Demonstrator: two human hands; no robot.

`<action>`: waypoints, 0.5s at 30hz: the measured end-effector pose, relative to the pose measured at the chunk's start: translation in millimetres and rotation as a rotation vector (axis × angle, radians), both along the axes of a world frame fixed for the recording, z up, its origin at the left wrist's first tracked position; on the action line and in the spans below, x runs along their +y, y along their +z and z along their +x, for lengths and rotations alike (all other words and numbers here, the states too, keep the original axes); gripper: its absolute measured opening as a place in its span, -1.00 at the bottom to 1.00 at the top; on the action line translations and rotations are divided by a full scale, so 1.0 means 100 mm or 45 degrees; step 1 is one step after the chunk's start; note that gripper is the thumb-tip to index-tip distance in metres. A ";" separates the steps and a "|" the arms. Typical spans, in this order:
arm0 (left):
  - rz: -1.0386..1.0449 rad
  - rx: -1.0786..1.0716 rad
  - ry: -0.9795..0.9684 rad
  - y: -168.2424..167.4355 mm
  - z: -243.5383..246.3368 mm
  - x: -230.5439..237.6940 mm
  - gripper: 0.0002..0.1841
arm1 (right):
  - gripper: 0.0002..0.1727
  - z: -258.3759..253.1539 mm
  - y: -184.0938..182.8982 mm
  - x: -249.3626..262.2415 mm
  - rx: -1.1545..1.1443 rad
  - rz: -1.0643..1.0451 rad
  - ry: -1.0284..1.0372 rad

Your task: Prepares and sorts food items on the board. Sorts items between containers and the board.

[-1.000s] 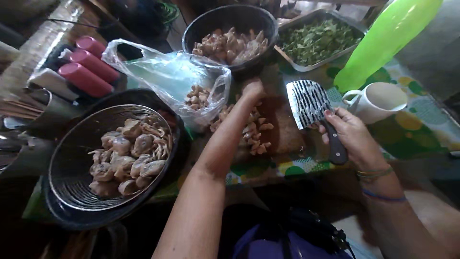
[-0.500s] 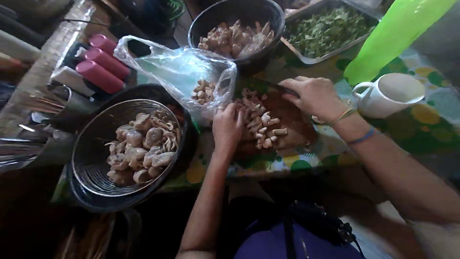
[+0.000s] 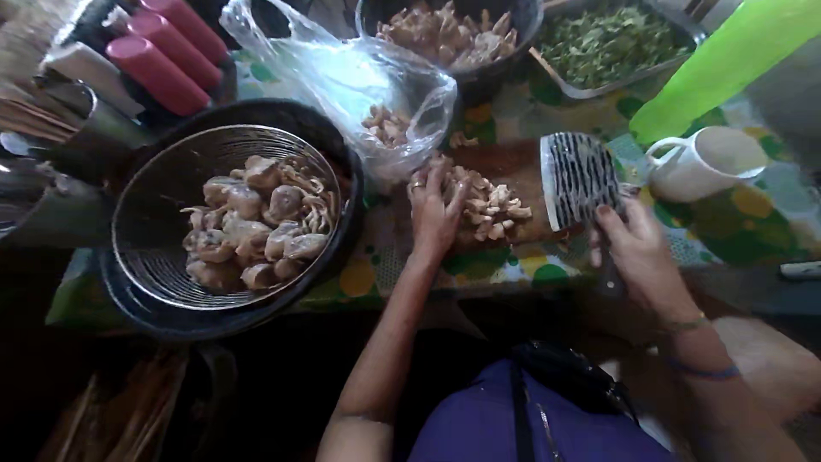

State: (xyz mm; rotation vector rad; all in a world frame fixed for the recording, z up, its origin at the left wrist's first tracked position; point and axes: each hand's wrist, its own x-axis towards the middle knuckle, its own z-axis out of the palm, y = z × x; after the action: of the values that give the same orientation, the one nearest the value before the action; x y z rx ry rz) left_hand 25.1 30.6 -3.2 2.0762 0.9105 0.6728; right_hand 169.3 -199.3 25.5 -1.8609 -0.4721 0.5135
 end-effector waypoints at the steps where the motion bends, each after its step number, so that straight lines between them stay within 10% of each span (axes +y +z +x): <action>1: -0.037 -0.009 -0.009 0.02 0.05 -0.04 -0.33 | -0.65 -0.09 -0.03 -0.03 0.154 0.023 -0.086; 15: -0.024 -0.178 -0.073 -0.05 0.41 -0.56 -0.39 | -0.71 -0.77 -0.17 0.65 0.339 0.230 0.010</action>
State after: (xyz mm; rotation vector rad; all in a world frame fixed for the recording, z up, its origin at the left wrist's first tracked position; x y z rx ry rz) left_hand 66.2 -25.2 -8.0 2.0035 0.7729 0.7652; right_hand 92.4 -134.2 8.8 -1.5912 -0.3353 0.6903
